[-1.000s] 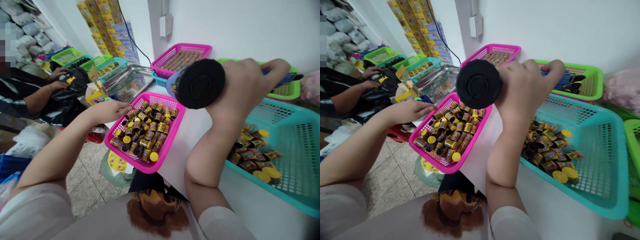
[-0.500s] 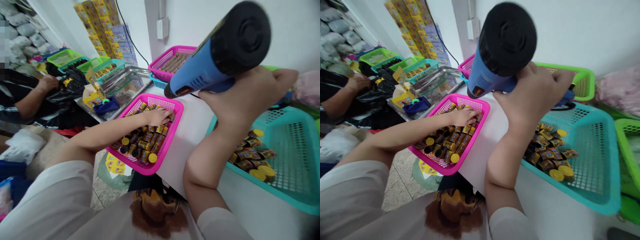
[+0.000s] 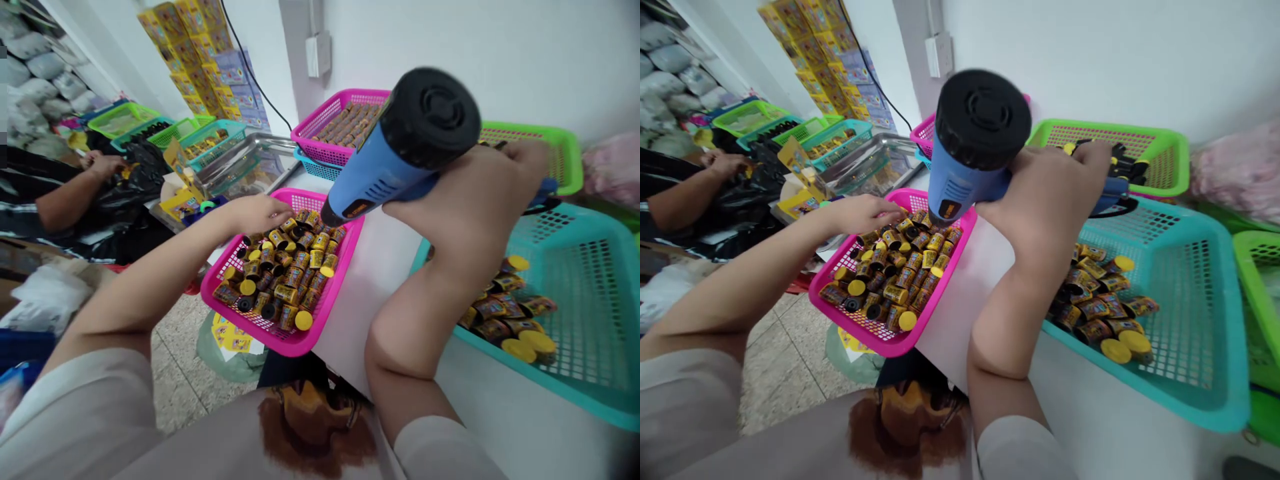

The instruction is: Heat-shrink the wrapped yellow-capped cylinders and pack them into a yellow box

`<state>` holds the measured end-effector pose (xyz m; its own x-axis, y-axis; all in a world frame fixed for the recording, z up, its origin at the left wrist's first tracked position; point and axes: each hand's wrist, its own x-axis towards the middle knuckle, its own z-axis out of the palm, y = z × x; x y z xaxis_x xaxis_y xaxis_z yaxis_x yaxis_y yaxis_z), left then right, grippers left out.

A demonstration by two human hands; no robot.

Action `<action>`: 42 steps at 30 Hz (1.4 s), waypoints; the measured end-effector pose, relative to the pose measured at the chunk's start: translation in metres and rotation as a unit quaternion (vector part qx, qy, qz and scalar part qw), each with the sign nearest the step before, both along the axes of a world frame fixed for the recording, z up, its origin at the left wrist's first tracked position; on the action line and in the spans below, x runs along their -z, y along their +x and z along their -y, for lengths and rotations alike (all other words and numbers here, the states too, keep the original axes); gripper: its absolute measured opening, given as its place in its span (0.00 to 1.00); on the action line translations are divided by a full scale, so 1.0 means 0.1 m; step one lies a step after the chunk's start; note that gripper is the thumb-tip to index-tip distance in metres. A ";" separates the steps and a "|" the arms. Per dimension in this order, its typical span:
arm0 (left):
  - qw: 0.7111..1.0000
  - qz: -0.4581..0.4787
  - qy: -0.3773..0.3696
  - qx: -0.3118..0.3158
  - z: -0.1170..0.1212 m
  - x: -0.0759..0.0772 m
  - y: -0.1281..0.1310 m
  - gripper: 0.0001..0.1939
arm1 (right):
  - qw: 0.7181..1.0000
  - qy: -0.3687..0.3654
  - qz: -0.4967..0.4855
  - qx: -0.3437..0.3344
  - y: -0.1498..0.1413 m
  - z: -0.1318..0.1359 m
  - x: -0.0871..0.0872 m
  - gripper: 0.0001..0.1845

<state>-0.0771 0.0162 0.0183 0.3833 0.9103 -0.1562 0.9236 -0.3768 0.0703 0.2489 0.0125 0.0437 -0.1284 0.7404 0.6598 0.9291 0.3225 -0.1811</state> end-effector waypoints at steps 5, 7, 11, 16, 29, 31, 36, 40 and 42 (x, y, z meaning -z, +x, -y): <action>0.998 -0.038 -0.022 0.038 -0.50 0.54 0.19 0.26 | 1.000 -0.014 -0.005 0.025 -0.07 -0.03 -0.01 0.12; 0.999 -0.029 -0.023 0.036 -0.57 0.65 0.23 0.26 | 0.997 -0.009 -0.036 0.068 -0.10 -0.04 -0.02 0.13; 0.998 -0.007 -0.024 0.055 -0.44 0.57 0.15 0.24 | 0.992 -0.028 -0.076 0.101 -0.11 -0.04 -0.05 0.16; 0.995 -0.008 -0.050 0.087 0.14 0.22 -0.14 0.27 | 0.996 -0.071 -0.051 0.002 -0.22 -0.08 -0.06 0.14; 0.992 -0.069 0.024 -0.104 0.00 0.25 -0.37 0.25 | 0.990 -0.122 -0.063 -0.032 -0.74 -0.34 0.16 0.19; 0.989 -0.057 0.043 -0.126 -0.10 0.31 -0.36 0.26 | 0.992 -0.111 -0.062 -0.028 -0.70 -0.33 0.16 0.19; 0.974 -0.015 0.083 -0.211 0.01 0.21 -0.48 0.25 | 0.991 -0.107 -0.082 -0.021 -0.56 -0.37 0.18 0.19; 0.964 0.012 0.038 -0.262 0.41 0.10 -0.65 0.26 | 0.988 -0.111 -0.093 -0.049 -0.64 -0.41 0.23 0.23; 0.955 0.053 0.013 -0.293 0.70 0.08 -0.73 0.26 | 0.987 -0.114 -0.081 -0.073 -0.73 -0.40 0.25 0.21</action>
<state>-0.1500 -0.0537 0.0101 -0.1799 0.9764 -0.1194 0.9646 0.1989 0.1733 0.1762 0.0526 0.0190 -0.1504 0.8540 0.4981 0.8287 0.3836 -0.4075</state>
